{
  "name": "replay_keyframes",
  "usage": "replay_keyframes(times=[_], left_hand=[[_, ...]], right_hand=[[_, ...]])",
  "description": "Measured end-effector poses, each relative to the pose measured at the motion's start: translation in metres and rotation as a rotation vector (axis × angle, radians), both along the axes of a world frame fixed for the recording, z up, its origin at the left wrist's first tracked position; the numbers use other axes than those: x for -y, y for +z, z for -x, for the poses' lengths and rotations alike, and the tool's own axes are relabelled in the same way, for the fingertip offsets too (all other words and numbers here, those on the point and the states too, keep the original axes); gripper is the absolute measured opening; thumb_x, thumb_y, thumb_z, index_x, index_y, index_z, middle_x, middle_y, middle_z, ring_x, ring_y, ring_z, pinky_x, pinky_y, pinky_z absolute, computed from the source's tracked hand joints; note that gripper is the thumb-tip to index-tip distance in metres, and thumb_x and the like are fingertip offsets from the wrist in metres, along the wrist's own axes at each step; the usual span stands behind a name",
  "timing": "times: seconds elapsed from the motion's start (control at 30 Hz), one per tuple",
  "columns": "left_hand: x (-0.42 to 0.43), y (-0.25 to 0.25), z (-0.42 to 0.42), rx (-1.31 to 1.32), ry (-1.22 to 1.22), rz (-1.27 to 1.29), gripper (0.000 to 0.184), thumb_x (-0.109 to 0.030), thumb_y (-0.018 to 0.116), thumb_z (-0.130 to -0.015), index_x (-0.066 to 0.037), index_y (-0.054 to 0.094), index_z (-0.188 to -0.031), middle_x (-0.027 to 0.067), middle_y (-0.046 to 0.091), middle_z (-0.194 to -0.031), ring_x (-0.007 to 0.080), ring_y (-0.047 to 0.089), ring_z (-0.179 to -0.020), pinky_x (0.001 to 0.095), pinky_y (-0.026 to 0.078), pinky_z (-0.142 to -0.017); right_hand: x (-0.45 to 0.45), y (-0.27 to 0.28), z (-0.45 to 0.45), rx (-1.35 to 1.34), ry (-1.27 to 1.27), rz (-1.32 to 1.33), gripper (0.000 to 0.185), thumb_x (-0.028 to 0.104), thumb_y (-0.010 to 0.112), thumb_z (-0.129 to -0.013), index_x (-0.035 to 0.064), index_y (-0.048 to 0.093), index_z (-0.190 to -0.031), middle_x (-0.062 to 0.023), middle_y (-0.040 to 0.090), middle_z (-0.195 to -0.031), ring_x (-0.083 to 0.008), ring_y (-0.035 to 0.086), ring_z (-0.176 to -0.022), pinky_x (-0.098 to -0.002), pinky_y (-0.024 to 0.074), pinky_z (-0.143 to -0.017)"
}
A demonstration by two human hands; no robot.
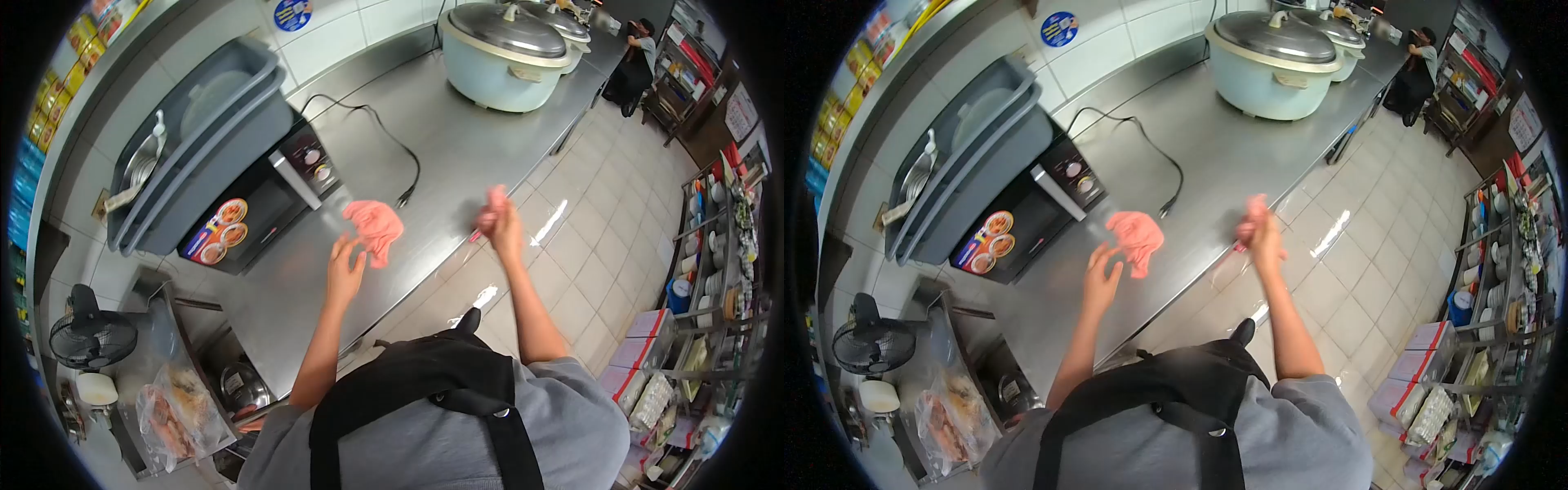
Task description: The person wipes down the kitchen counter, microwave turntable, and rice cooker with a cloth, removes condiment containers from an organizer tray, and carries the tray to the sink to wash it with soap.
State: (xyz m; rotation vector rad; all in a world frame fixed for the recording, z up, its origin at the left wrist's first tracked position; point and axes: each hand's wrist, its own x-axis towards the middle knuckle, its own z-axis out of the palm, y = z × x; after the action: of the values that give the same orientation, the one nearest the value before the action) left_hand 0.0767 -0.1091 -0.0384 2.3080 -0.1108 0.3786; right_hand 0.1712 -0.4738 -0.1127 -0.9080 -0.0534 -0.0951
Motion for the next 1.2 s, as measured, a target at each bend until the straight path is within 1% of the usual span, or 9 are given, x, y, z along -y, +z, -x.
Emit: replay_keyframes(times=[0.03,0.07,0.13,0.2,0.33,0.63,0.93,1.13,1.2], left_hand=[[0.013,-0.014,-0.017,0.001,-0.003,0.002,0.034,-0.019,0.065,-0.089,-0.007,0.062,-0.121,0.0228,0.052,-0.133,0.034,0.052,-0.123,0.0407,0.045,-0.097],[0.022,-0.029,-0.037,0.047,0.034,-0.069,0.039,-0.021,0.067,-0.087,-0.009,0.06,-0.124,0.0218,0.044,-0.14,0.0389,0.043,-0.128,0.0448,0.039,-0.103],[0.042,-0.055,-0.065,0.092,0.066,-0.139,0.044,-0.022,0.069,-0.085,-0.011,0.058,-0.127,0.0209,0.035,-0.147,0.0438,0.034,-0.134,0.0488,0.034,-0.108],[0.054,-0.076,-0.069,0.065,0.06,-0.265,0.045,-0.021,0.071,-0.082,-0.01,0.059,-0.123,0.0184,0.035,-0.147,0.0455,0.034,-0.131,0.0499,0.035,-0.106],[0.084,-0.08,-0.044,-0.01,0.255,-0.307,0.037,-0.01,0.068,-0.072,-0.006,0.059,-0.108,0.0178,0.048,-0.127,0.0429,0.044,-0.112,0.0494,0.039,-0.097],[0.184,-0.059,-0.043,0.04,0.264,-0.08,0.033,-0.003,0.056,-0.067,0.0,0.056,-0.1,0.0151,0.055,-0.098,0.0359,0.049,-0.096,0.0446,0.041,-0.083],[0.284,0.035,-0.213,-0.141,0.077,-0.557,0.047,-0.02,0.073,-0.078,-0.013,0.058,-0.122,0.0192,0.038,-0.143,0.0359,0.039,-0.133,0.0444,0.035,-0.107],[0.384,0.059,-0.354,-0.541,-0.45,0.86,0.052,-0.037,0.055,-0.098,-0.003,0.044,-0.135,0.0148,0.046,-0.138,0.0254,0.049,-0.126,0.0401,0.042,-0.103],[0.418,0.076,-0.378,-0.575,-0.407,1.01,0.055,-0.04,0.053,-0.098,-0.001,0.043,-0.136,0.0149,0.048,-0.137,0.0251,0.051,-0.124,0.0399,0.043,-0.102]], right_hand=[[-0.016,0.03,0.01,-0.075,-0.111,0.764,0.039,0.035,0.035,-0.105,0.0023,0.052,-0.115,0.0031,0.044,-0.079,-0.0073,0.04,-0.063,-0.0231,0.0362,-0.051],[-0.044,0.041,0.007,-0.002,-0.074,0.454,0.036,0.035,0.043,-0.102,0.0021,0.057,-0.109,-0.0033,0.056,-0.087,-0.017,0.054,-0.069,-0.0305,0.045,-0.059],[-0.044,-0.001,-0.005,0.403,0.0,1.406,0.045,0.034,0.053,-0.094,0.0081,0.054,-0.131,-0.017,0.052,-0.136,-0.0339,0.045,-0.131,-0.0492,0.0332,-0.107],[-0.047,-0.014,-0.01,0.641,-0.123,1.786,0.049,0.038,0.055,-0.093,0.0144,0.052,-0.135,-0.0125,0.045,-0.143,-0.033,0.042,-0.132,-0.0545,0.029,-0.109],[-0.016,-0.002,-0.042,0.587,0.224,1.71,0.051,0.044,0.051,-0.093,0.0168,0.052,-0.136,-0.013,0.042,-0.146,-0.0321,0.035,-0.138,-0.0578,0.0207,-0.112],[0.015,-0.017,-0.172,0.64,0.016,1.78,0.052,0.041,0.053,-0.092,0.0172,0.049,-0.137,-0.0169,0.036,-0.148,-0.0351,0.033,-0.136,-0.0549,0.0187,-0.114],[0.16,-0.003,-0.269,0.205,-0.008,1.968,0.051,0.034,0.05,-0.094,0.0212,0.043,-0.142,-0.0144,0.035,-0.15,-0.0339,0.033,-0.139,-0.0569,0.0166,-0.113],[0.303,-0.002,-0.29,-0.137,-0.332,1.811,0.044,0.017,0.059,-0.087,0.0197,0.054,-0.131,-0.01,0.053,-0.129,-0.0305,0.046,-0.126,-0.0482,0.0404,-0.098],[0.362,-0.025,-0.342,-0.247,0.009,0.194,0.038,0.02,0.054,-0.092,0.0109,0.055,-0.129,-0.0123,0.066,-0.109,-0.0324,0.062,-0.104,-0.0415,0.0487,-0.086]])
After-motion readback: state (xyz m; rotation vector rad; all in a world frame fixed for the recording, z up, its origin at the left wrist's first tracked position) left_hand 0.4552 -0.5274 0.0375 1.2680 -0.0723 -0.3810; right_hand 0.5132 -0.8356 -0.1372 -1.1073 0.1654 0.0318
